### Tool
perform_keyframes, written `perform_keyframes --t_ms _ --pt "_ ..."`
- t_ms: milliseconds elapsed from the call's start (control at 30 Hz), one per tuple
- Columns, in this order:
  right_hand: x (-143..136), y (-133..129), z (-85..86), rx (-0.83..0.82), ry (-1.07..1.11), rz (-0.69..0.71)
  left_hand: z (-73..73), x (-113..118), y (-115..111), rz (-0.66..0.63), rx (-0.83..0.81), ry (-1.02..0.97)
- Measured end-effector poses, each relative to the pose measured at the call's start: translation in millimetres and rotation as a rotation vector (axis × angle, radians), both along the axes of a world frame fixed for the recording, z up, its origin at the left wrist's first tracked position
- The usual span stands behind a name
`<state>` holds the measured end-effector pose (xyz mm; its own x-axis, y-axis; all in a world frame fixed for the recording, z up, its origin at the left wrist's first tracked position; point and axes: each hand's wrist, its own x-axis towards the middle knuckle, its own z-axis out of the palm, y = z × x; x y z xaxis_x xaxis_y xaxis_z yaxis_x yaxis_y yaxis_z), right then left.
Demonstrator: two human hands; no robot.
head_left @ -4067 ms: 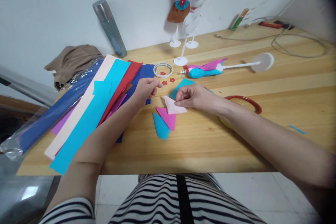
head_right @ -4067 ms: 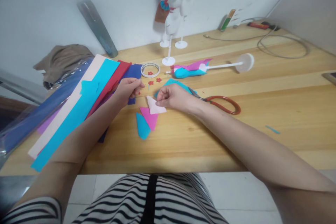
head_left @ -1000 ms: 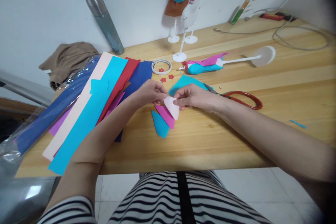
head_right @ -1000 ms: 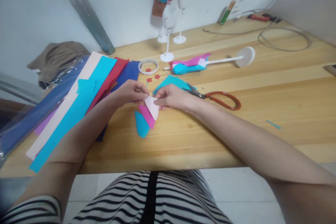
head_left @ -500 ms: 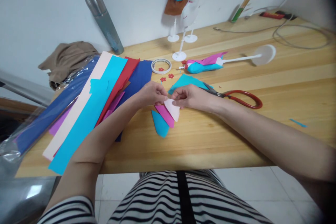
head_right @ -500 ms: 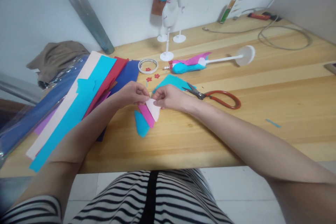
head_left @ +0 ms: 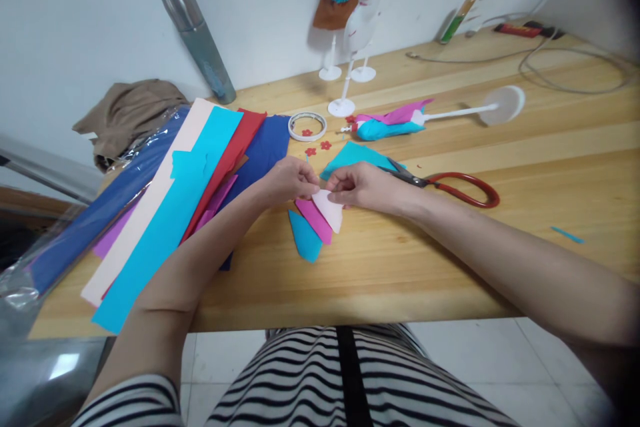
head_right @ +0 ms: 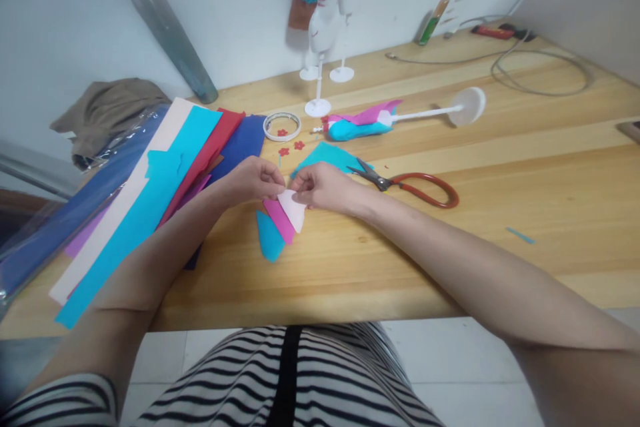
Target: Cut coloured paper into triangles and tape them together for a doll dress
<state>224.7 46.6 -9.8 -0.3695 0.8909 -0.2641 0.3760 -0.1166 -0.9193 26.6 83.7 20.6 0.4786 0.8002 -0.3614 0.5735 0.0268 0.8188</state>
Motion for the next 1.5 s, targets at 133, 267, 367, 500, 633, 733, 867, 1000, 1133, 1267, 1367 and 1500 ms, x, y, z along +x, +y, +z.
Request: perform_keyframes --t_ms 133,267,367,500,633,733,867,1000,1133,1267,1367,1500 --pt "0.4 0.4 -2.7 0.026 -0.029 0.009 0.7 -2.3 1.3 0.000 0.102 0.056" --pt "-0.5 -1.3 -2.3 0.058 -0.043 0.040 6.8 -5.6 2.6 0.059 0.194 0.101" --pt "-2.1 -3.4 0.4 0.090 -0.065 0.056 11.6 -7.4 2.8 0.098 0.182 0.092" --pt "-3.7 -4.5 2.0 0.138 -0.130 0.067 13.4 -7.9 2.8 0.079 0.175 0.093" --pt "-4.3 -4.4 0.8 0.168 -0.174 0.064 11.1 -8.5 3.9 0.053 0.185 0.102" --pt "-4.5 -4.9 1.3 0.173 -0.178 0.071 10.0 -9.2 4.3 0.050 0.192 0.105" --pt "-4.6 -6.1 5.2 0.202 -0.237 0.077 10.2 -9.5 4.2 0.045 0.191 0.098" --pt "-5.7 -7.7 10.9 0.252 -0.331 0.092 9.8 -9.0 4.4 0.039 0.191 0.105" --pt "-8.1 -10.2 17.8 0.284 -0.420 0.071 10.2 -7.9 3.9 0.036 0.190 0.107" --pt "-1.2 -7.9 24.6 0.326 -0.487 0.019 13.0 -7.2 2.8 0.062 0.171 0.120" --pt "17.0 1.4 28.4 0.365 -0.413 -0.067 15.3 -7.6 3.9 0.115 0.182 0.093" --pt "46.6 17.1 32.4 0.434 -0.369 -0.208 22.7 -9.8 7.6 0.278 0.213 -0.030"
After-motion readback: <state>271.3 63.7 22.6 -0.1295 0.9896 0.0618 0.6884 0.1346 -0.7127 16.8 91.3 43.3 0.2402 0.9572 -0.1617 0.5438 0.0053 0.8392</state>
